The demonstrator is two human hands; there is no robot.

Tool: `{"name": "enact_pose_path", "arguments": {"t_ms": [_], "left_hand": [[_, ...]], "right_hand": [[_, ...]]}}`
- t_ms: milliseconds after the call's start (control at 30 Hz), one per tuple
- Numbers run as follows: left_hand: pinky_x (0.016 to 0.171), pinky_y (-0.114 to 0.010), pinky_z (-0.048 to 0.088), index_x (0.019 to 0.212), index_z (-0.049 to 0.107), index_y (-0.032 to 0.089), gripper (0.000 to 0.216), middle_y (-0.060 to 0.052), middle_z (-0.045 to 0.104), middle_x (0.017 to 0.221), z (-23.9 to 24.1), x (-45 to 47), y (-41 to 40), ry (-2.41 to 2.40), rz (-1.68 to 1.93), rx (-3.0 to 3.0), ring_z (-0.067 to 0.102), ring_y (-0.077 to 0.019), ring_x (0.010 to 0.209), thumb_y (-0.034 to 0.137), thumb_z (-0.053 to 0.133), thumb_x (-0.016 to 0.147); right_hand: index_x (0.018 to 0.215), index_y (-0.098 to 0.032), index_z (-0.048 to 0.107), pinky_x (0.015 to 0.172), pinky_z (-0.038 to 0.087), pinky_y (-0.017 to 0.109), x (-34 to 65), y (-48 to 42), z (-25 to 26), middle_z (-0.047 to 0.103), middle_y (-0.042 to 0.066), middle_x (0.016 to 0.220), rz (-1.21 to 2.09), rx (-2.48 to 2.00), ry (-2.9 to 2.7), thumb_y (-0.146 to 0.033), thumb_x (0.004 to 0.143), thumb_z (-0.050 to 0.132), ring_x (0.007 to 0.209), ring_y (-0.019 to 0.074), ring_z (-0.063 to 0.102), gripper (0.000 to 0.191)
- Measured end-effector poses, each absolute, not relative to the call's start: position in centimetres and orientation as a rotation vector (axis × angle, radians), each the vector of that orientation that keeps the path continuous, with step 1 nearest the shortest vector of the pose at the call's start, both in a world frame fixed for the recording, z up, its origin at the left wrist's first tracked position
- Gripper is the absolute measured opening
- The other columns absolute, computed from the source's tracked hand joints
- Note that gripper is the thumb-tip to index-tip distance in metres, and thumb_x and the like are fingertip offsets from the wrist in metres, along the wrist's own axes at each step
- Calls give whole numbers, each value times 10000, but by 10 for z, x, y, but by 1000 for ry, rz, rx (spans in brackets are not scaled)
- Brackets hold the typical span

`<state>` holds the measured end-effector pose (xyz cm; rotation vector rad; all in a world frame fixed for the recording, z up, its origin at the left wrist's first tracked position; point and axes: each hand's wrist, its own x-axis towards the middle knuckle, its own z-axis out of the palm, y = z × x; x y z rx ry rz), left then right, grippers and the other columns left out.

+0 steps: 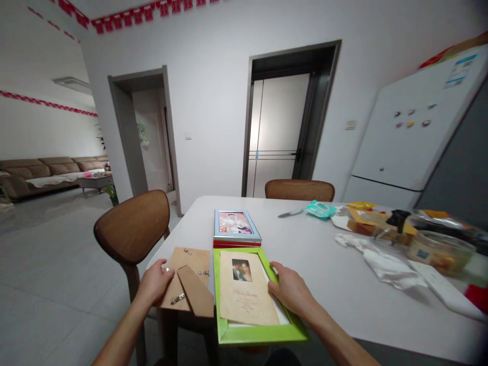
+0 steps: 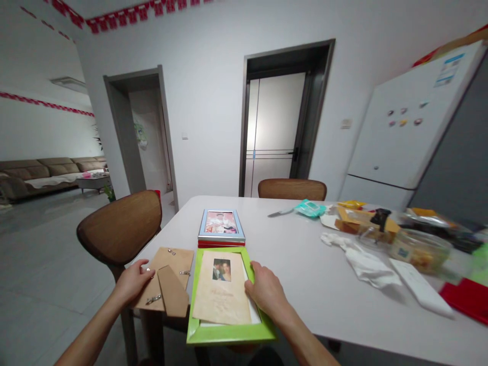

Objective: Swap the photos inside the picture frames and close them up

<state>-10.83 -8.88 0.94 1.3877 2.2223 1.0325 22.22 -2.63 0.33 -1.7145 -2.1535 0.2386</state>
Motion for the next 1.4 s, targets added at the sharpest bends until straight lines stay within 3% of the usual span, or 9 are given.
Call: {"name": "enact_pose_path", "arguments": {"t_ms": [133, 267, 400, 533, 833, 967, 1100, 1233, 1400], "left_hand": [[902, -366, 290, 1103, 452, 92, 460, -135, 509, 1099, 14, -80, -95, 2277, 1029, 1586, 437, -253, 1049, 256, 479, 674], [964, -289, 254, 1113, 458, 111, 455, -92, 482, 1160, 16, -18, -109, 2042, 1003, 1845, 396, -187, 1103, 243, 477, 678], [978, -305, 263, 1167, 421, 130, 529, -94, 434, 1227, 17, 42, -124, 1640, 936, 1959, 371, -195, 1134, 304, 507, 676], [992, -351, 249, 1198, 389, 119, 629, -117, 383, 1269, 27, 76, -127, 1556, 918, 2030, 323, -236, 1167, 344, 560, 636], [950, -302, 319, 1203, 374, 114, 535, -99, 480, 1188, 43, 75, -128, 1532, 1331, 2034, 431, -181, 1088, 75, 367, 670], [905, -312, 361, 1181, 384, 145, 508, -79, 525, 1137, 26, 39, -124, 1607, 1650, 1445, 488, -187, 1031, 118, 409, 674], [795, -291, 436, 1163, 381, 111, 519, -84, 590, 1028, 2, 12, -127, 1510, 1654, 1075, 561, -193, 918, 186, 459, 655], [758, -290, 445, 1186, 365, 111, 578, -68, 616, 968, -1, 7, -137, 1585, 1535, 1103, 578, -199, 873, 238, 504, 640], [729, -289, 451, 1118, 441, 108, 513, -71, 626, 933, 11, 8, -131, 1679, 1510, 1193, 582, -203, 842, 283, 530, 644]], "right_hand": [[1165, -90, 412, 674, 383, 267, 228, -26, 5, 629, 111, 870, 453, -1694, -1980, -186, 618, 433, 758, 195, 568, 556], [1213, -98, 346, 584, 430, 266, 231, -36, 9, 641, 101, 854, 1156, -1509, -1560, -207, 644, 403, 646, 174, 590, 583], [1127, -131, 446, 531, 458, 281, 234, -53, 20, 655, 73, 780, 1602, -1158, -1243, -234, 648, 426, 582, 176, 596, 490], [1030, -162, 516, 507, 465, 257, 233, -65, 38, 648, 35, 702, 1574, -1032, -1118, -206, 621, 481, 536, 150, 583, 412], [966, -169, 528, 444, 416, 172, 243, -59, 44, 613, 10, 706, 1494, -1124, -1105, -221, 596, 582, 523, 83, 536, 377], [1096, -135, 468, 394, 349, 185, 259, -45, 23, 566, -23, 549, 1387, -1327, -1249, -262, 636, 519, 426, 87, 474, 480], [1187, -40, 380, 443, 346, 215, 269, -35, 6, 556, -7, 548, 1062, -1511, -1445, -288, 648, 461, 465, 114, 484, 598], [1093, -35, 500, 466, 323, 225, 272, -30, 5, 536, -4, 520, 654, -1655, -1695, -309, 635, 455, 493, 129, 487, 536], [1095, -68, 506, 478, 330, 215, 270, -29, 14, 546, -10, 532, 647, -1625, -1700, -298, 622, 461, 490, 119, 489, 528]]}}
